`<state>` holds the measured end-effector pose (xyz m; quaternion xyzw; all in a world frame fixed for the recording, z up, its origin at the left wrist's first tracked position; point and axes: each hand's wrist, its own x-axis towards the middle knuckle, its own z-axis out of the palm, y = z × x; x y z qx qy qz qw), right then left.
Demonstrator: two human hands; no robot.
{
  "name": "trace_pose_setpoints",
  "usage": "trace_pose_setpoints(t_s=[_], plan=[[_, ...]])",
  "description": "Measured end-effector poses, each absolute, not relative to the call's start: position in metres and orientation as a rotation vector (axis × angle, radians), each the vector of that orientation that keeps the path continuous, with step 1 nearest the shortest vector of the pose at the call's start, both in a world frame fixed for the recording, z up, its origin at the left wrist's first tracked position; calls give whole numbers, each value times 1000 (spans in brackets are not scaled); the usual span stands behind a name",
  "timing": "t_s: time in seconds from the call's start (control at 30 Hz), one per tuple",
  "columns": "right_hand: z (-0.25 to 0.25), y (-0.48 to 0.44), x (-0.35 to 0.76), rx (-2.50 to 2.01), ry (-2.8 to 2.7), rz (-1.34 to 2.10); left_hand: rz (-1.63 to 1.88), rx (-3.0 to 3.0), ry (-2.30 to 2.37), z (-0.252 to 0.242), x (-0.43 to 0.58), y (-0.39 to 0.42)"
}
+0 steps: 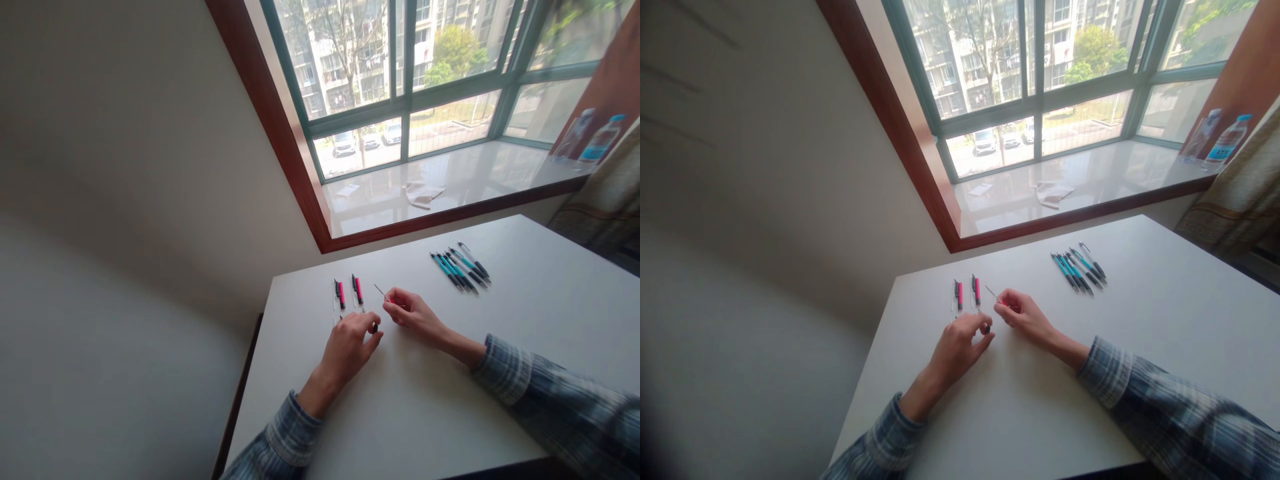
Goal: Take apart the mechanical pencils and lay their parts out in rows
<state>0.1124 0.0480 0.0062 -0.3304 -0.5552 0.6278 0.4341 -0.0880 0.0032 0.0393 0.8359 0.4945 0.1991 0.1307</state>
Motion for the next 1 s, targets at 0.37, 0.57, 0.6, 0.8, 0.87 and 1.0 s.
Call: trace_pose_setpoints(t_s=[0.37,0.57,0.6,0.8,0.87,1.0], plan=[[7,47,113,-838,-1392,1553,520,2542,1483,45,-99,13],[7,47,113,-841,-1382,1565,304,2611,1152,72,-128,18],[6,47,113,-835,-1381,1565,261,2629,1143,73,-129,18],[8,48,113,-830,-1365,1573,177,2663,1172,69,-128,17],[8,48,112,-827,-1369,1575,206,2652,1172,68,-129,17],[9,48,111,-827,-1377,1578,256,2627,1166,67,-131,19]])
